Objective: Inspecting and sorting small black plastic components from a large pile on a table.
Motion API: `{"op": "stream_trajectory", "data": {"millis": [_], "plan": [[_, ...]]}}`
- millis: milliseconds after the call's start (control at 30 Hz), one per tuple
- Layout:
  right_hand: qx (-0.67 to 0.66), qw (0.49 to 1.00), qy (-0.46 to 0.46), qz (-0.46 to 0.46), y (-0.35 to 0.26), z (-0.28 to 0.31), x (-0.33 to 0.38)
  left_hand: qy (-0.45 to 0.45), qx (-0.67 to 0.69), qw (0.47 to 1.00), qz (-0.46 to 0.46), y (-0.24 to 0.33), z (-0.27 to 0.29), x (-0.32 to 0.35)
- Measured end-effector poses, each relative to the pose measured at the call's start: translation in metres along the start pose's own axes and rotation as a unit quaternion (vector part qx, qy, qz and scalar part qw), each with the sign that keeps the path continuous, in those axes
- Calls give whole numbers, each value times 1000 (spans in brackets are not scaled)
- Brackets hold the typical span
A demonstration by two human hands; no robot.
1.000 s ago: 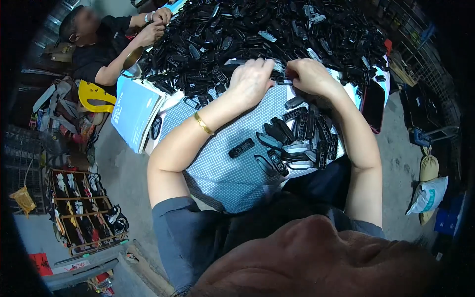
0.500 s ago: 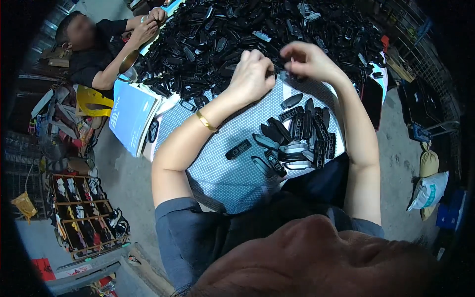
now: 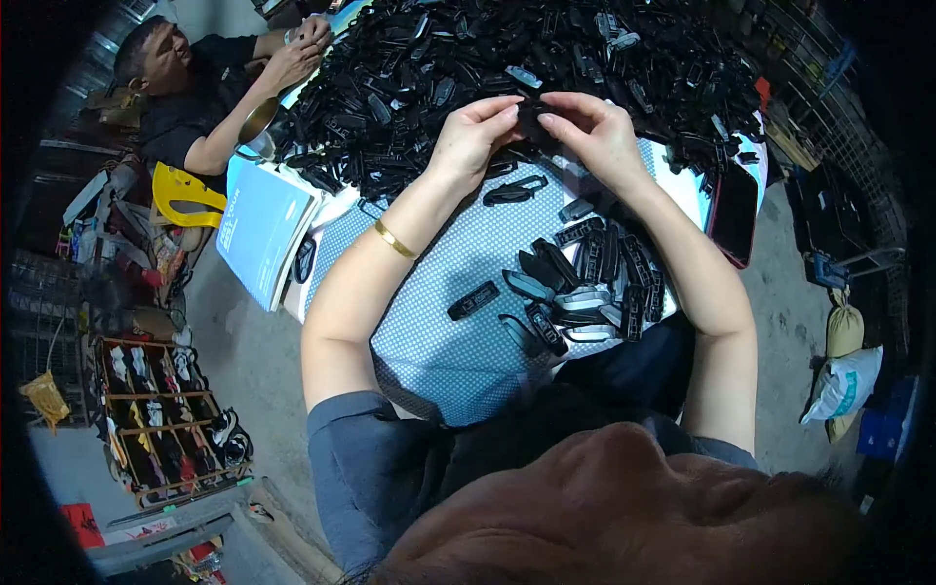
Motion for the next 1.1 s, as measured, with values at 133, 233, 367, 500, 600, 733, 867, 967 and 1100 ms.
{"op": "stream_trajectory", "data": {"millis": [133, 233, 367, 500, 600, 733, 867, 967, 1100], "plan": [[-16, 999, 32, 40, 2, 2, 0, -25, 18, 1000, 4, 3, -7, -1], [72, 993, 44, 87, -4, -1, 3, -8, 28, 1000, 12, 1, -7, 1], [149, 979, 53, 127, -19, -5, 8, 13, 21, 1000, -5, 2, -6, 5], [156, 974, 85, 141, -27, 0, 11, -6, 102, 995, -18, 7, -22, 17], [188, 963, 100, 165, -29, 0, 12, -1, -24, 993, -114, 17, -34, 22], [146, 972, 92, 162, -32, -2, 10, -9, -52, 993, -105, 22, -26, 16], [-47, 996, -77, -28, 12, -13, 0, -79, -36, 992, -90, 34, -28, 10], [-3, 997, -65, 33, -5, -19, 4, -127, -50, 987, -82, 35, -24, 12], [99, 985, 8, 140, -21, -16, 13, -149, -61, 981, -106, 34, -25, 15]]}}
Point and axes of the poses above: each hand's wrist, its own x-axis away from the middle knuckle, its own z-axis out of the back of the hand, y = z × x, the point moved 8 cm from there along -x, towards the middle knuckle, and after that the axes turned 5 degrees about -y, right-handed, at the moved point
